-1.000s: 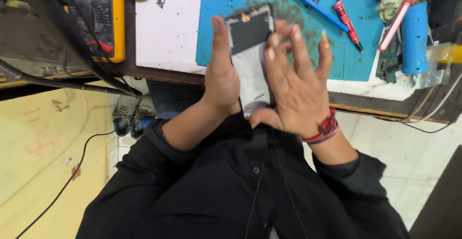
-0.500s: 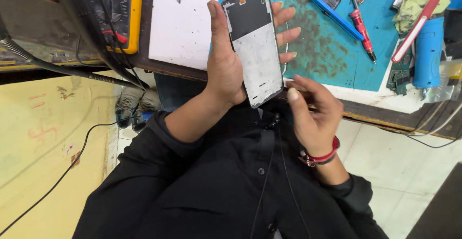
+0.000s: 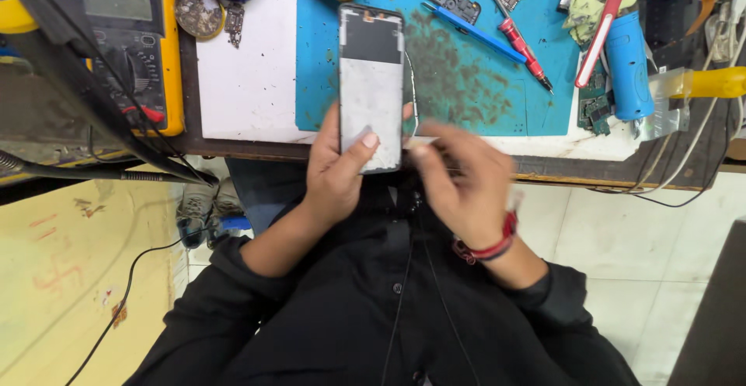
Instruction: The person works on a disassembled smartphone at a repair bench. They wipe the phone frame with a cloth, pry at the frame edges with a small tool, scrape the frame, and use a blue pry tool to work around the screen assembly, turning the phone over as they go.
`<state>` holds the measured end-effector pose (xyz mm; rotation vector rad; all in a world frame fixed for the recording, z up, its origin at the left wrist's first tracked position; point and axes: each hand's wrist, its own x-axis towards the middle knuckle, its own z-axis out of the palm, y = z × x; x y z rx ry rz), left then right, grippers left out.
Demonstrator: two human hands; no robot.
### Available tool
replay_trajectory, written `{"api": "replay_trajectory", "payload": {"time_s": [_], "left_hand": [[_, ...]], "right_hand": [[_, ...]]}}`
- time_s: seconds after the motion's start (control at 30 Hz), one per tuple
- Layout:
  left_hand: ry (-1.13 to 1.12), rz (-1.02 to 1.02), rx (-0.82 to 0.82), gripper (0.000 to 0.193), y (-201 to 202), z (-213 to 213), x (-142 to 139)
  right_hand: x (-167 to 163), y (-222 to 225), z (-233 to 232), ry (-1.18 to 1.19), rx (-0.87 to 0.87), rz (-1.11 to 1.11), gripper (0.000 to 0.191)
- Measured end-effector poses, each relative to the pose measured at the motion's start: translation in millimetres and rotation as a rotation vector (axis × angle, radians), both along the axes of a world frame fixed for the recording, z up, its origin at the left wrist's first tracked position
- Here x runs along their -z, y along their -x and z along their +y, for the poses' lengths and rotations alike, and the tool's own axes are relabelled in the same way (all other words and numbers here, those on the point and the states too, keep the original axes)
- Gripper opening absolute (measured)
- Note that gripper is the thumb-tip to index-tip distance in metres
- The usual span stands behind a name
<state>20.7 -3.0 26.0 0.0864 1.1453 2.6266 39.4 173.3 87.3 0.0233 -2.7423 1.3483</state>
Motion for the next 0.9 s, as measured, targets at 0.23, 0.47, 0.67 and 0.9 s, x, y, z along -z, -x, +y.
{"api": "replay_trajectory", "payload": {"time_s": [0.23,0.47,0.67,0.9], "left_hand": [[0.249,0.111,-0.028,0.065,15.1,-12.2,2.0],[0.557,0.175,-0.071,0.06,17.2,-14.3,-9.6],[0.908,0.277,-0.151,0.05,16.9,-22.2,-18.9],[1.04,0.429,-0.196,0.048,23.2,-23.9,-26.7]], "right_hand": [[-128.7,-63.8,42.6,-0.312,-0.452,0.29,0.011],[-157.5,-67.1,56.8,-0.301,-0.554,0.046,0.009],[-150.4,-42.9,47.1,-0.131,-0.714,0.106,0.015],[-39.4,57.0,40.3,-0.426,-0.181,0.525,0.023]]}}
